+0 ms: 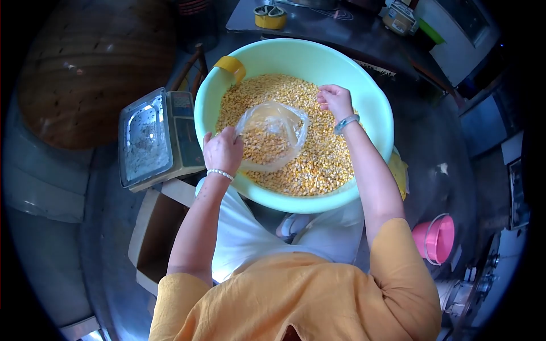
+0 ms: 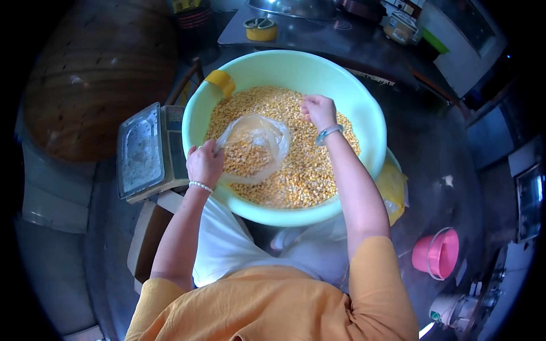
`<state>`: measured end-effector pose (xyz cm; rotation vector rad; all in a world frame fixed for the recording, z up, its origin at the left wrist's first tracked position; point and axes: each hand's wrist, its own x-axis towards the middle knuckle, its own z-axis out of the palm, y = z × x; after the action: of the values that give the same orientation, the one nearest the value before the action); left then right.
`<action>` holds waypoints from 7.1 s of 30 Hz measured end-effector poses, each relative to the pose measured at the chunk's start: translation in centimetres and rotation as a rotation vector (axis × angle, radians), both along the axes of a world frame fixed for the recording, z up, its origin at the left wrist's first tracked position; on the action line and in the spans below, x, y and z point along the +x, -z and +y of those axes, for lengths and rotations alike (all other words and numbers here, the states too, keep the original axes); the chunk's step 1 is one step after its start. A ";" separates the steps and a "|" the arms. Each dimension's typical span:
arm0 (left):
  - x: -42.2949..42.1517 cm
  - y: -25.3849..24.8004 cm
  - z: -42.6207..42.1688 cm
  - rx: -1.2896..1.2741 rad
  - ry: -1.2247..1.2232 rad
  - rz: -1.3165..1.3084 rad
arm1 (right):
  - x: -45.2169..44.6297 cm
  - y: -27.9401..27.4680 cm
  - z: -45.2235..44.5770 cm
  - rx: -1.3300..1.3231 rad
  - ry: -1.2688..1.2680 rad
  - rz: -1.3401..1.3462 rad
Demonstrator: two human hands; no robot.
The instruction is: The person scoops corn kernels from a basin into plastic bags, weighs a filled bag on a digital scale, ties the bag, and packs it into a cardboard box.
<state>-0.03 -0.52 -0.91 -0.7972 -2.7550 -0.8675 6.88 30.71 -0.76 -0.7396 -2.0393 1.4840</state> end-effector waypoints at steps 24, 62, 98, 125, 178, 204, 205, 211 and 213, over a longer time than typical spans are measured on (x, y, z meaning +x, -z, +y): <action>-0.2 0.2 0.1 0.113 0.057 0.068 | -4.7 9.2 -2.5 0.774 -0.068 -0.723; -0.4 0.7 -0.1 0.133 -0.003 0.043 | -3.1 -1.8 -15.5 0.111 -0.605 -0.457; -0.3 0.1 -0.1 0.049 0.027 0.017 | 4.7 -3.7 -13.4 0.909 -0.759 -0.412; 0.1 -0.5 0.2 0.014 0.014 -0.043 | 3.3 7.0 -3.5 0.537 -0.240 -0.791; -0.4 0.0 -0.4 0.095 0.018 -0.014 | -5.8 2.2 -15.2 0.689 -0.419 -0.693; -0.1 0.2 0.1 0.041 0.028 0.047 | 2.3 -1.9 -5.2 0.293 -0.052 0.048; -0.1 0.1 0.1 0.030 0.023 0.042 | 2.3 -0.1 -3.4 0.387 -0.004 -0.068; -0.3 0.8 0.2 0.007 0.000 0.042 | 3.8 6.9 0.8 0.573 0.078 -0.754; -0.2 0.4 0.3 0.003 -0.011 0.014 | 3.8 7.1 1.7 0.555 0.109 -0.806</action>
<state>-0.28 -0.23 -1.32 -0.7842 -2.7433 -0.8604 10.70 32.36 -7.87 -1.2993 -2.7391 0.5008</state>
